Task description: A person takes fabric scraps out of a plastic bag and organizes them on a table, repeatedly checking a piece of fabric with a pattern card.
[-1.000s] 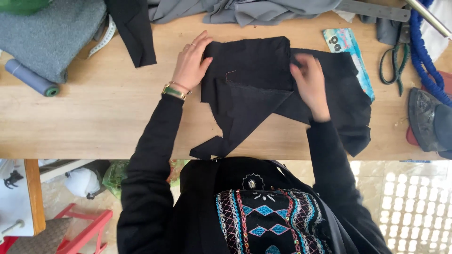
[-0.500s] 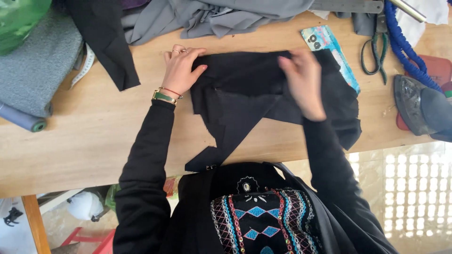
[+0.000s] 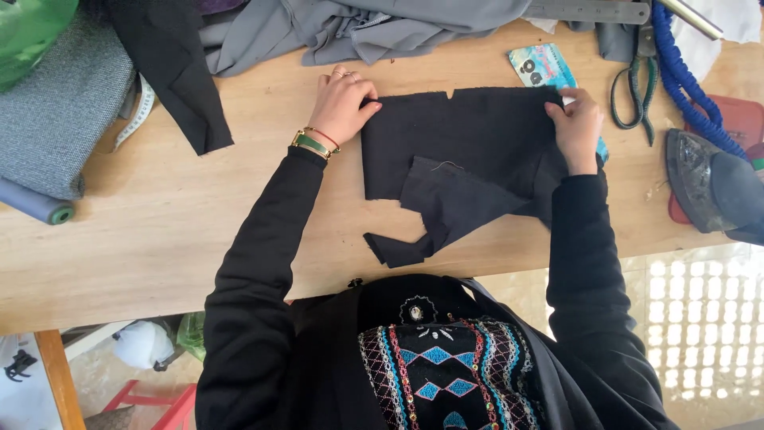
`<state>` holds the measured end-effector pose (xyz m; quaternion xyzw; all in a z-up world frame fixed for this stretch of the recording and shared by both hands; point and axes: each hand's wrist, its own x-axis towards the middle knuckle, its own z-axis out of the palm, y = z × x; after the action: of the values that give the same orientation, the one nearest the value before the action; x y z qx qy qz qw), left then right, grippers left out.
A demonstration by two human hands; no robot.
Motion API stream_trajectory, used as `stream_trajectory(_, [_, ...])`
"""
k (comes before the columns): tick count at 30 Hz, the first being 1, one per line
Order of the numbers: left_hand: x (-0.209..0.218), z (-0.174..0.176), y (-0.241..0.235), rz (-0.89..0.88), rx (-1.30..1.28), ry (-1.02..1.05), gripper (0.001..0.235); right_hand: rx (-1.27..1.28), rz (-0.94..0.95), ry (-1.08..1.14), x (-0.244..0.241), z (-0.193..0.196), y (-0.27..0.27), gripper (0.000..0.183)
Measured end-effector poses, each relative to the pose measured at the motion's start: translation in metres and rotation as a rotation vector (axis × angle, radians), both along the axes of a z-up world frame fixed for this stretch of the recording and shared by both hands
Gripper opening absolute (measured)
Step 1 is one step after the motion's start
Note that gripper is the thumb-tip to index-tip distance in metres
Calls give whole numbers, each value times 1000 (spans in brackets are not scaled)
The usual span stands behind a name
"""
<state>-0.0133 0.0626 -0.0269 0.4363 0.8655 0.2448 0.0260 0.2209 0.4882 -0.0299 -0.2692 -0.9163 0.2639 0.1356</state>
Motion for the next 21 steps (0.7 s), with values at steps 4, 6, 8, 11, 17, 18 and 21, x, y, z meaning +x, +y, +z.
stream_trajectory(4, [0,1,-12,47,1,-28,25,-36,11,-34,0,-2,4,17])
stream_trajectory(6, [-1,0,-18,63,3,-45,28,-22,40,-15,1,5,3,16])
stream_trajectory(8, [-1,2,-23,51,126,-180,23,-83,15,76,2,16,1,23])
stream_trajectory(11, [0,8,-34,30,200,-301,19,-262,105,183,3,52,-17,25])
stream_trajectory(17, [26,87,-72,110,255,-768,25,-626,70,356,22,95,-24,45])
stream_trajectory(18, [29,95,-79,114,256,-765,25,-627,75,357,25,118,-36,45])
stream_trajectory(21, [41,125,-100,77,291,-838,23,-562,171,277,36,181,-71,37])
